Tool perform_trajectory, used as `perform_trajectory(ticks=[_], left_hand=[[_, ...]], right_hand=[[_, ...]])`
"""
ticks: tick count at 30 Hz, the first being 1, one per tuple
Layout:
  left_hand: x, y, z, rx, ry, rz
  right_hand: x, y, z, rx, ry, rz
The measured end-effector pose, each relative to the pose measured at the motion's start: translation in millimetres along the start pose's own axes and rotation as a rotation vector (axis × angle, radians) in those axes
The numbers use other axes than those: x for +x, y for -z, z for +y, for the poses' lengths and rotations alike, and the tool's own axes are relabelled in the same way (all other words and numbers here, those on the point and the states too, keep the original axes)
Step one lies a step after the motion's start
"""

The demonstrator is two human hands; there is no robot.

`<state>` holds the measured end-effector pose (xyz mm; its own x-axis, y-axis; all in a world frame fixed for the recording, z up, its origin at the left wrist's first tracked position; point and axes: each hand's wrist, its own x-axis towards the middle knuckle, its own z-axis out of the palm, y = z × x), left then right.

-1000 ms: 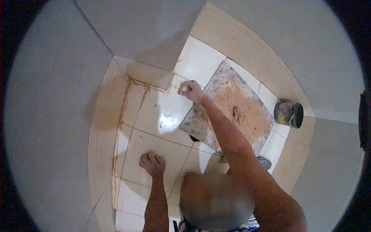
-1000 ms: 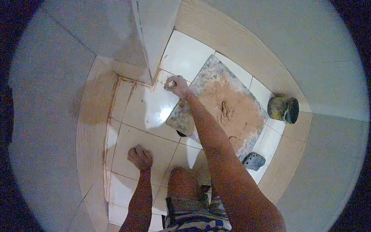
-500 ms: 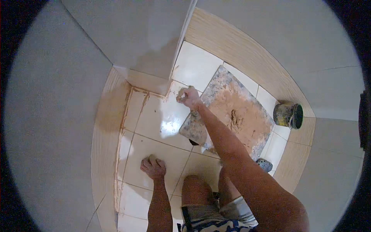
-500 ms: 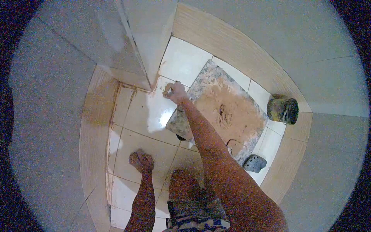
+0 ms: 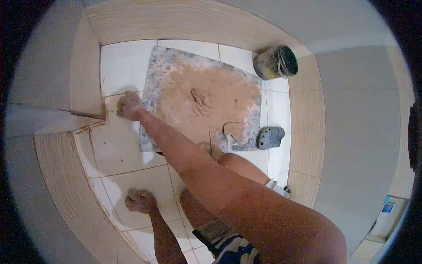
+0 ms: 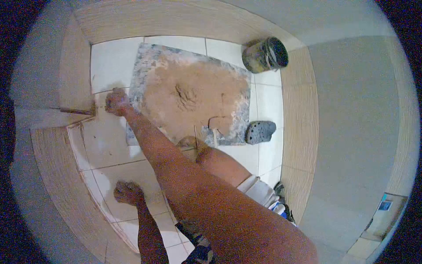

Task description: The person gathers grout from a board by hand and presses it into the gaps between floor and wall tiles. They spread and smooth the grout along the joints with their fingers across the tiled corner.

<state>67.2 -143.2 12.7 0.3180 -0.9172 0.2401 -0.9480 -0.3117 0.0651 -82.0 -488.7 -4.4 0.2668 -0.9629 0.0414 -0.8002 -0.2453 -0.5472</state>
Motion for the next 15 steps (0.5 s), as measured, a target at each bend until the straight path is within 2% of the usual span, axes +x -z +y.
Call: perform_trajectory(ticks=[1, 2, 4, 6, 8, 10, 12, 14, 15], left_hand=[[1, 3, -1, 0.003, -0.019, -0.001], [0, 2, 2, -0.017, -0.015, 0.045], [-9, -8, -5, -0.046, -0.019, 0.065], [-32, -34, -26, -0.035, 0.061, -0.149], [-38, -45, -29, -0.027, 0.104, -0.172], [-32, -35, -24, -0.007, 0.156, -0.193], [-13, -17, -14, 0.086, -0.138, 0.080], [-30, -37, -21, 0.110, -0.066, 0.039], [-36, -41, -24, 0.106, -0.012, -0.011]], right_hand=[[-1, 3, -7, 0.080, -0.105, -0.055], [-1, 12, -13, 0.082, -0.101, -0.027], [-1, -25, 10, 0.170, -0.055, 0.099], [-5, -24, 12, 0.194, -0.025, 0.161], [-3, -23, 8, 0.234, 0.010, 0.213], [-8, -8, 2, 0.155, -0.010, 0.122], [-2, -16, 8, 0.239, -0.058, 0.059], [-3, 11, -10, 0.253, -0.156, -0.018], [-3, 17, -10, 0.278, -0.074, 0.008]])
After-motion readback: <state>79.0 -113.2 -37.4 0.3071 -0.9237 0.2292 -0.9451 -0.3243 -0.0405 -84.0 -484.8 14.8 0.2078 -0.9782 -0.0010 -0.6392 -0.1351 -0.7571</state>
